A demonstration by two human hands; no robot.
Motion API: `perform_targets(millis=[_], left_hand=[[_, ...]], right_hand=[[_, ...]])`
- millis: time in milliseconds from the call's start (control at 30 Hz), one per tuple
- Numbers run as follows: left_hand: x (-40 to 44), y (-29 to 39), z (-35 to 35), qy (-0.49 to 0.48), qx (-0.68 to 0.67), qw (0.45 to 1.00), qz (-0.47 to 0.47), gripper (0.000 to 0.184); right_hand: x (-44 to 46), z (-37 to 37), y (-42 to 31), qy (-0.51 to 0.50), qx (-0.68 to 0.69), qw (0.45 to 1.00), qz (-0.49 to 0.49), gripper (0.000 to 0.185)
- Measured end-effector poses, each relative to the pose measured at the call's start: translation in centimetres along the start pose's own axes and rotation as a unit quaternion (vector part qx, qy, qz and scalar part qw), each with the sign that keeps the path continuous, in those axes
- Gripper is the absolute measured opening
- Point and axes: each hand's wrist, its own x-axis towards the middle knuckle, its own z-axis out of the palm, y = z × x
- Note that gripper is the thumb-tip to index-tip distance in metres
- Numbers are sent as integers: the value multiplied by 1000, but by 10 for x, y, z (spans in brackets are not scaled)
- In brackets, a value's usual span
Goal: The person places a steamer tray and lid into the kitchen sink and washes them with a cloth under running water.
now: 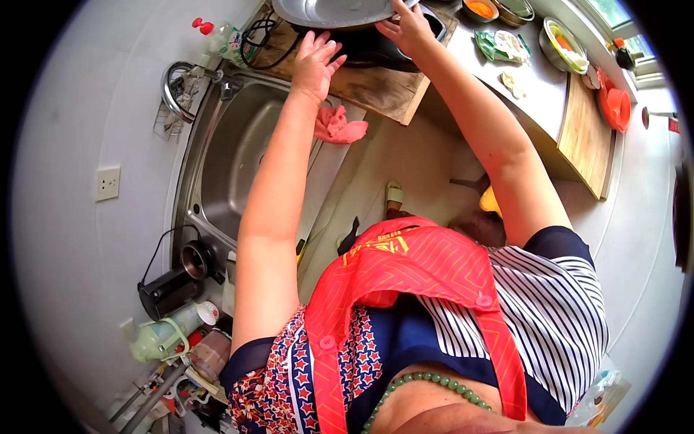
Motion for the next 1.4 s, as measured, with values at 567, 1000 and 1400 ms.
perform_targets(millis=[567, 1000, 1400], left_hand=[[-184, -191, -4, -134, 180, 894, -388, 62], [-298, -297, 26, -272, 257, 787, -490, 54], [-331, -383, 80, -332, 308, 738, -500, 44]], right_hand=[[-299, -175, 172, 155, -102, 977, 106, 21], [-450, -265, 225, 295, -33, 948, 113, 21], [-473, -430, 158, 611, 229, 746, -135, 69]])
